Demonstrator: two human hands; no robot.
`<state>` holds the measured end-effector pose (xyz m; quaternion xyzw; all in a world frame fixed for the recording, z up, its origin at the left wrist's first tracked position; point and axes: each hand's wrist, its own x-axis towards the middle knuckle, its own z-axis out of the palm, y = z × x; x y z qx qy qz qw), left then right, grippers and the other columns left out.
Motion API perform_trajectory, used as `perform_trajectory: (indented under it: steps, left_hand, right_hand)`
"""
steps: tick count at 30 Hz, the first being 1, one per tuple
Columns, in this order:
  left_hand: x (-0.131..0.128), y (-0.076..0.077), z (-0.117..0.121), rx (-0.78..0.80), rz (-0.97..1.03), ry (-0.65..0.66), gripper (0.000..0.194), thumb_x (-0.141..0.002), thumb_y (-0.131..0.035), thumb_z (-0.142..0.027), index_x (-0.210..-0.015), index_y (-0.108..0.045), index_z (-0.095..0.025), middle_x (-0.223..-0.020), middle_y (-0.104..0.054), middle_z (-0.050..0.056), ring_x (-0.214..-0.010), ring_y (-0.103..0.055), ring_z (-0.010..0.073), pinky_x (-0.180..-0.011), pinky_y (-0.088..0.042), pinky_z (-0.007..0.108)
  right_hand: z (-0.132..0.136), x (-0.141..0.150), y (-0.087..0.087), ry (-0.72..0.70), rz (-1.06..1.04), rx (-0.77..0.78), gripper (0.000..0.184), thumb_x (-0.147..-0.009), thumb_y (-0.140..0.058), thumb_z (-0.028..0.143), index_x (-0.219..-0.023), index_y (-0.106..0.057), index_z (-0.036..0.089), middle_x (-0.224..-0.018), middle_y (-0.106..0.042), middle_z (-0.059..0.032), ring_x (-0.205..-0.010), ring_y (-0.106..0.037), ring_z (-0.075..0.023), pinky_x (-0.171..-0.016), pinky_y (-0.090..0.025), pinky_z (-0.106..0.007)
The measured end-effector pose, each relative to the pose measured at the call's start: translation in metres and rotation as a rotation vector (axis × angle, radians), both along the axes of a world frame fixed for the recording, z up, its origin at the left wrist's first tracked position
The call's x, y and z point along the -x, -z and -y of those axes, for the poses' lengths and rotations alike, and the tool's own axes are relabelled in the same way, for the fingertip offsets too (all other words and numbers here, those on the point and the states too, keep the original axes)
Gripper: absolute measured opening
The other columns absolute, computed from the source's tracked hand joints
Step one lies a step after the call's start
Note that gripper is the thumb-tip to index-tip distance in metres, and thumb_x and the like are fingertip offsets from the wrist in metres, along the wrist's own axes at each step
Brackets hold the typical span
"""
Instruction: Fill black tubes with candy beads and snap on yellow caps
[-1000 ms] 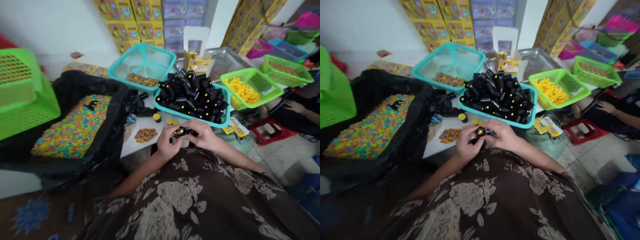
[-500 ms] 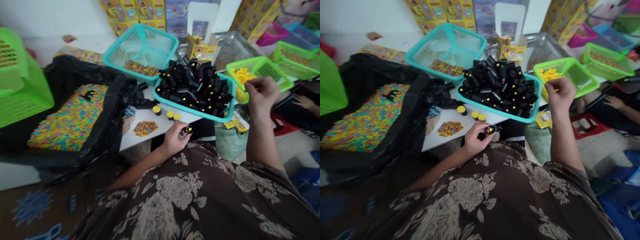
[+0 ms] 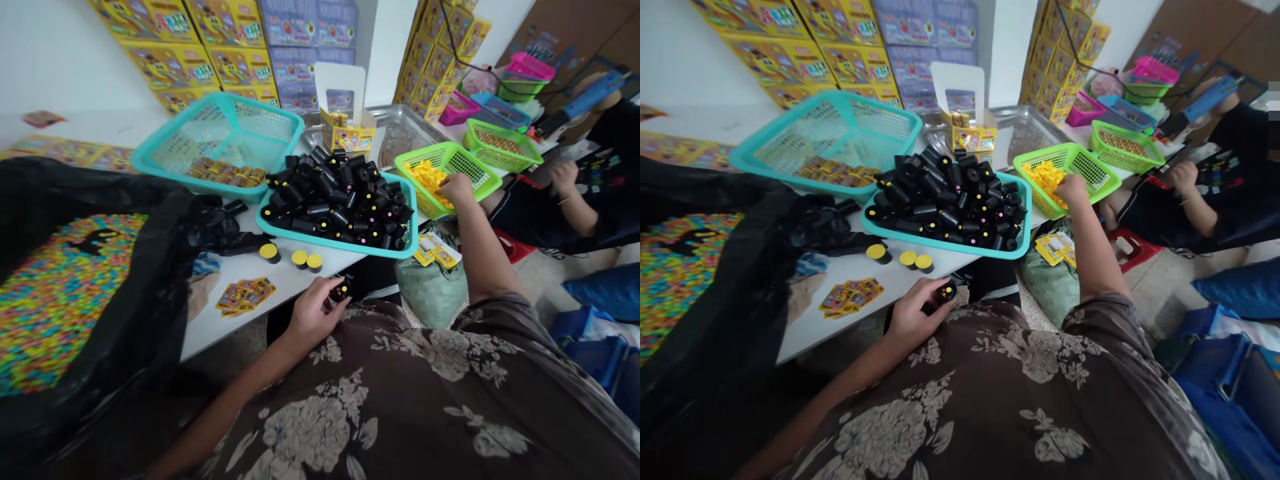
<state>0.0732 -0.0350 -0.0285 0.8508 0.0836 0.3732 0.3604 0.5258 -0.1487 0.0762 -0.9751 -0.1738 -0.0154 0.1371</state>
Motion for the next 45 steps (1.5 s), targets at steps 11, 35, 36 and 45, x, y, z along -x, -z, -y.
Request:
perform_trajectory:
  steps: [11, 35, 36, 45]
  left_hand:
    - [-0.005, 0.005, 0.002, 0.126, -0.07, 0.029, 0.029, -0.09, -0.074, -0.035, -0.116, -0.073, -0.021, -0.087, -0.072, 0.001, -0.061, -0.063, 0.0113, -0.058, -0.057, 0.023]
    - [0.001, -0.008, 0.007, 0.267, -0.058, -0.063, 0.027, -0.085, -0.078, -0.03, -0.111, -0.075, -0.021, -0.092, -0.073, 0.002, -0.073, -0.064, 0.0132, -0.065, -0.053, 0.024]
    - [0.004, -0.007, 0.008, 0.295, -0.056, -0.078, 0.027, -0.085, -0.079, -0.029, -0.11, -0.075, -0.02, -0.093, -0.072, 0.002, -0.072, -0.063, 0.0126, -0.064, -0.052, 0.024]
    - [0.021, 0.004, 0.002, 0.368, -0.002, -0.108, 0.022, -0.081, -0.086, -0.03, -0.085, -0.067, -0.019, -0.079, -0.059, -0.003, -0.065, -0.052, 0.0099, -0.058, -0.045, 0.024]
  right_hand:
    - [0.029, -0.014, 0.006, 0.071, 0.019, -0.318, 0.019, -0.08, -0.072, 0.012, -0.096, -0.082, 0.013, -0.086, -0.079, -0.0079, -0.081, -0.075, -0.0225, -0.08, -0.062, -0.032]
    - [0.013, 0.32, 0.056, -0.672, -0.916, -1.11, 0.033, -0.072, -0.095, 0.049, -0.081, -0.077, 0.023, -0.079, -0.077, 0.0001, -0.069, -0.068, -0.0151, -0.068, -0.059, -0.031]
    - [0.009, 0.32, 0.058, -0.661, -0.868, -1.098, 0.03, -0.073, -0.095, 0.046, -0.08, -0.077, 0.023, -0.079, -0.077, 0.0, -0.07, -0.068, -0.0154, -0.071, -0.059, -0.032]
    - [-0.03, 0.33, 0.087, -0.599, -0.88, -1.095, 0.035, -0.069, -0.096, 0.05, -0.074, -0.074, 0.024, -0.074, -0.073, 0.0014, -0.068, -0.063, -0.0154, -0.067, -0.055, -0.032]
